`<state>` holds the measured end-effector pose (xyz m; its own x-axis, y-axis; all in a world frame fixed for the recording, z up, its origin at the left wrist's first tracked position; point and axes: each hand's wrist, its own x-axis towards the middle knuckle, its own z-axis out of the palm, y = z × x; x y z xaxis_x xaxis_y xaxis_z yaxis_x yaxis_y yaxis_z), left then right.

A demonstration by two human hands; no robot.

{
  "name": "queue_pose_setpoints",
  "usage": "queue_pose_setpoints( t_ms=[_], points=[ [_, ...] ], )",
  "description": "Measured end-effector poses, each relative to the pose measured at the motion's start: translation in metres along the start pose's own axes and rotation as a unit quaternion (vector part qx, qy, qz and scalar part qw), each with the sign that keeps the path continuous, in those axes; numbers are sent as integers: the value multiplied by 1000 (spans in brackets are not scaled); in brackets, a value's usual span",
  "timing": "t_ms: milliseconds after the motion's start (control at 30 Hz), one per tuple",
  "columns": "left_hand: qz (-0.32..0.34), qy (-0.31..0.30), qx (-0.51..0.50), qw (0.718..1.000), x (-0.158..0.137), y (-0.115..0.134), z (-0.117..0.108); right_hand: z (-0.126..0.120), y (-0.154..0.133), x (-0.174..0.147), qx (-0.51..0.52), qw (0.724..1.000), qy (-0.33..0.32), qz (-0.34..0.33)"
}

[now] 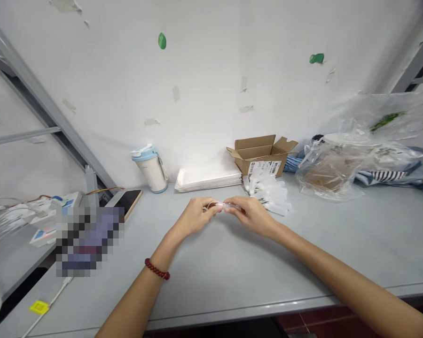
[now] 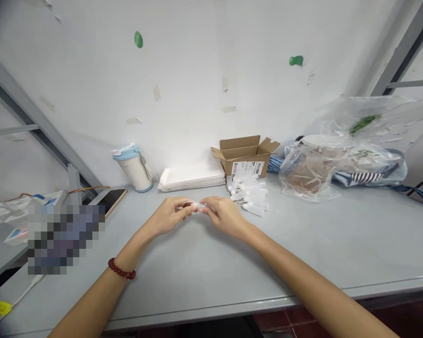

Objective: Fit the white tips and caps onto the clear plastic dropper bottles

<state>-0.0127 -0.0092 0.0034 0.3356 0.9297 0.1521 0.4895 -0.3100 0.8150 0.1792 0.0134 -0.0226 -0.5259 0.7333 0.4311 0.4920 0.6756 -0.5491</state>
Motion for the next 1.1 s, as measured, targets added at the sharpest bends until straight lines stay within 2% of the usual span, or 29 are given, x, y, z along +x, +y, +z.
queue_pose_setpoints(
  t_ms=[167, 267, 433, 533, 600, 733, 800, 1000, 1100],
  points=[
    [45, 15, 34, 998, -1, 2, 2, -7, -5, 3, 84, 994, -30, 65],
    [39, 16, 17, 999, -1, 4, 5, -7, -3, 4, 97, 991, -21, 90],
    [-59, -3, -91, 994, 3, 1, 8, -6, -2, 5, 120, 988, 12, 100],
    [-103, -29, -114, 988, 4, -1, 10, -6, -3, 4, 113, 988, 16, 101],
    [-83, -35, -97, 991, 3, -1, 11, -6, -3, 4, 105, 989, 13, 101],
    [10, 20, -27, 999, 0, 0, 12, -5, -1, 4, 108, 989, 15, 103],
    [28, 29, -18, 999, 0, 1, 12, -5, -1, 4, 117, 987, 18, 106],
    [-55, -8, -48, 997, 2, 0, 10, -5, -4, 3, 126, 987, 23, 93],
    [-37, -24, -48, 998, 2, 0, 10, -4, -2, 2, 123, 988, 21, 88]
  ],
)
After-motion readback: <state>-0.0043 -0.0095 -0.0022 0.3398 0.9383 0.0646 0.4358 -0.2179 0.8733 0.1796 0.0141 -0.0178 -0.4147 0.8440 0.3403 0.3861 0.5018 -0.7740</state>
